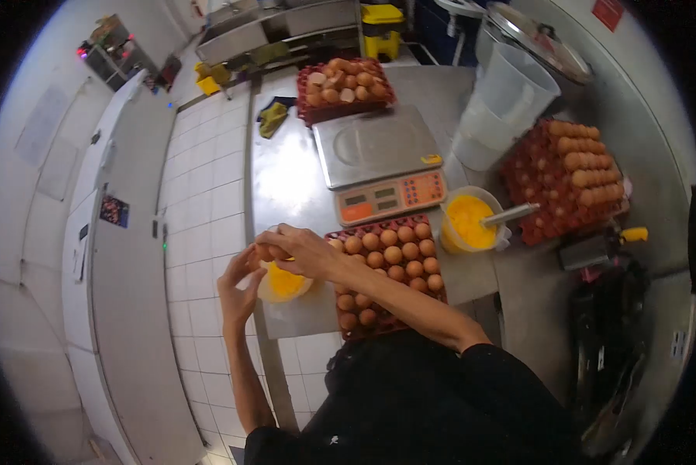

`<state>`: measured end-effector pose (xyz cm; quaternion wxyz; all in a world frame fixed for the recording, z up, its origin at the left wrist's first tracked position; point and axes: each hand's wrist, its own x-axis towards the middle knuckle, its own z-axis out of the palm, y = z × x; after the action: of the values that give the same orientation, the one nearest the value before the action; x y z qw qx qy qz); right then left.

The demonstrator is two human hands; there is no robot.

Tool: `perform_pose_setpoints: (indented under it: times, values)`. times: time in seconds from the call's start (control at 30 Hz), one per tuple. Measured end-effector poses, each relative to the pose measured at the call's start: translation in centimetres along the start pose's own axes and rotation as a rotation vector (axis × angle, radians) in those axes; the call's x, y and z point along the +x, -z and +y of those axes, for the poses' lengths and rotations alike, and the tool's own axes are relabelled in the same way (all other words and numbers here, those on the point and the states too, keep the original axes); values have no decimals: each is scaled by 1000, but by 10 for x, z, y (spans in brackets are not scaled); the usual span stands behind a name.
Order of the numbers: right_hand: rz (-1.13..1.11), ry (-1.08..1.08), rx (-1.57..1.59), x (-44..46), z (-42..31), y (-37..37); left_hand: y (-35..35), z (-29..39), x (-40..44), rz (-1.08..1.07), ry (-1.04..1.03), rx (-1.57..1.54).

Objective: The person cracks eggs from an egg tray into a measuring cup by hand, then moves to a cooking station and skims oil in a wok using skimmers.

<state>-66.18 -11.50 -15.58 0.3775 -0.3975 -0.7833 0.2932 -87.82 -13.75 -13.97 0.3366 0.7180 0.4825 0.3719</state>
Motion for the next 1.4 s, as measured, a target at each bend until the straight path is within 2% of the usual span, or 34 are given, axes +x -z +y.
perform_pose_setpoints:
  times: [0.07,0.13,0.2,0.27,0.3,0.37,0.43,0.47,0.5,0.53,0.57,0.63,0.7,0.77,0.8,0.87,0.9,0.97,1.0,1.07,1.17,1.23,1.3,1.4]
  values:
    - [58,-45,168,-18,-7,12,-20,11,-2,-21,-58,15]
    - [84,-149,156,-51,-11,31,-45,28,-6,59,-70,83]
    - [250,-265,275,-96,-12,43,-88,33,-17,51,-66,39]
    - [373,-368,287,-154,-8,51,-139,15,-33,-30,-168,69]
    - [422,-447,243,-185,-15,60,-165,16,-43,-177,-87,-48]
    - [469,-663,258,-243,-24,71,-205,46,-54,-385,-83,-69]
    - [570,-783,225,-297,-17,64,-236,73,-58,-458,-155,25]
    - [576,-792,229,-314,-17,61,-253,72,-63,-484,-266,36]
    - [645,-880,300,-328,-17,60,-268,70,-65,-508,-381,45]
    - [713,-967,372,-339,-14,59,-279,67,-67,-516,-382,44]
    - [702,-930,237,-350,-3,55,-288,63,-68,-513,-455,111]
    - [653,-991,215,-361,15,46,-303,54,-69,-521,-592,198]
    - [576,-1016,216,-364,28,41,-292,53,-73,-513,-600,229]
    - [673,-984,234,-373,38,35,-265,49,-76,-548,-528,269]
    - [653,-970,264,-366,33,35,-246,43,-78,-541,-509,301]
    - [620,-1025,202,-355,16,56,-215,33,-78,-614,-495,386]
    - [615,-977,64,-360,20,53,-204,29,-80,-603,-487,387]
    - [608,-1007,58,-348,10,63,-188,25,-87,-897,-492,713]
    - [617,-1044,58,-340,6,66,-189,19,-94,-878,-475,716]
    - [610,-1027,105,-328,8,70,-196,4,-104,-818,-675,809]
    - [644,-964,196,-309,12,73,-190,0,-102,-857,-741,973]
    - [658,-906,238,-301,13,70,-193,-8,-104,-846,-764,949]
    - [699,-835,415,-294,19,66,-199,-15,-104,-826,-781,925]
    - [696,-873,488,-284,21,63,-208,-15,-96,-855,-705,824]
